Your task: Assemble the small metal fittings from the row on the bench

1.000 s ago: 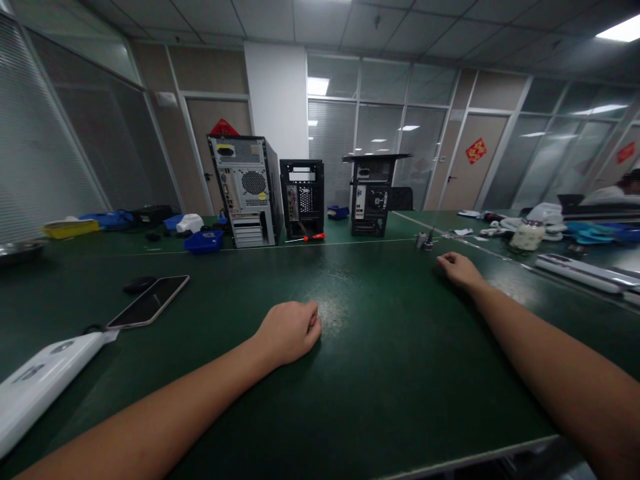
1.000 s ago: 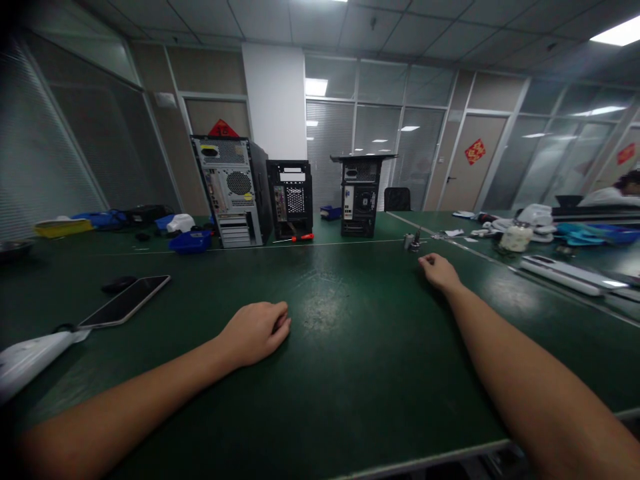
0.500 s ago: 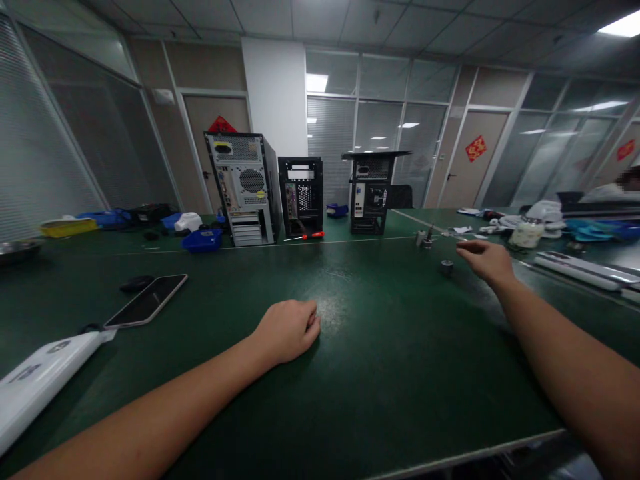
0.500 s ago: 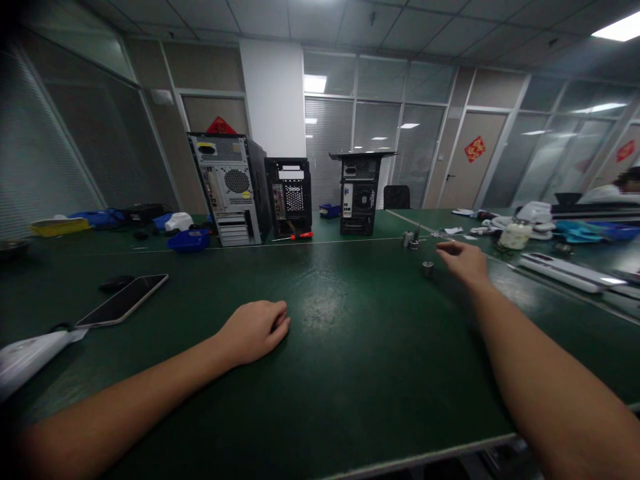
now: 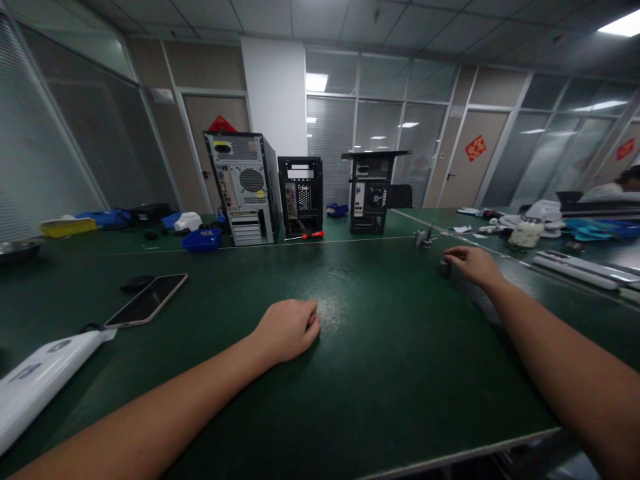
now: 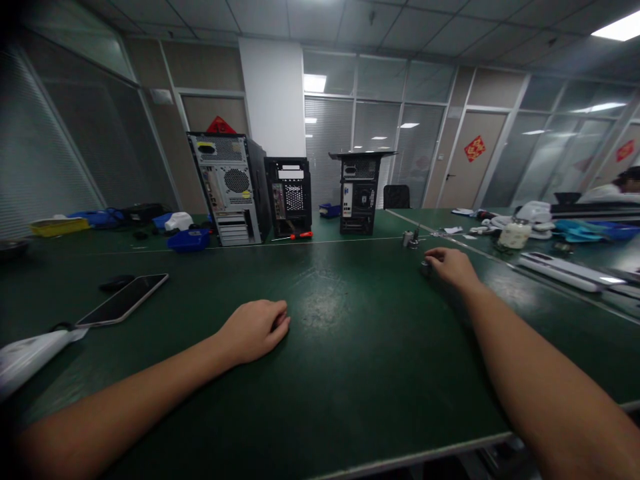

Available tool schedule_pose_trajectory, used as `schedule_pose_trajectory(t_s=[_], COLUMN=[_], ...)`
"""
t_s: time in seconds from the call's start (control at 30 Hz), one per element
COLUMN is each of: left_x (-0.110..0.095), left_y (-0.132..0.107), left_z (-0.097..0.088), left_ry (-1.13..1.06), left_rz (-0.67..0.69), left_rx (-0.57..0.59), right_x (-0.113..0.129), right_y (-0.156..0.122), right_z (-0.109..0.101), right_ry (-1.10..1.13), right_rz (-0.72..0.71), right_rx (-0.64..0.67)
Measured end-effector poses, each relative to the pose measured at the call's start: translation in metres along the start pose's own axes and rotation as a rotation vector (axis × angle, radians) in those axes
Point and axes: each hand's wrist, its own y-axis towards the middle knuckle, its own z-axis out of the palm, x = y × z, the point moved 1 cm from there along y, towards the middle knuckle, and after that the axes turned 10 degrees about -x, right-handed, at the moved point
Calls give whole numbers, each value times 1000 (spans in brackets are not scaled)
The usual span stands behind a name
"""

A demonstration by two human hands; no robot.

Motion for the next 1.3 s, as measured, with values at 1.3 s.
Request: schedule_pose_trajectory(t_s=[1.3], left_x=[-7], left_y=[-2], left_z=[-5], left_ry=[15], left_rz=[2], left_rx=[26], right_x=[3], right_y=[-7], right_z=[-1], right_ry=[392], right_rz=[436], right_rx=[121])
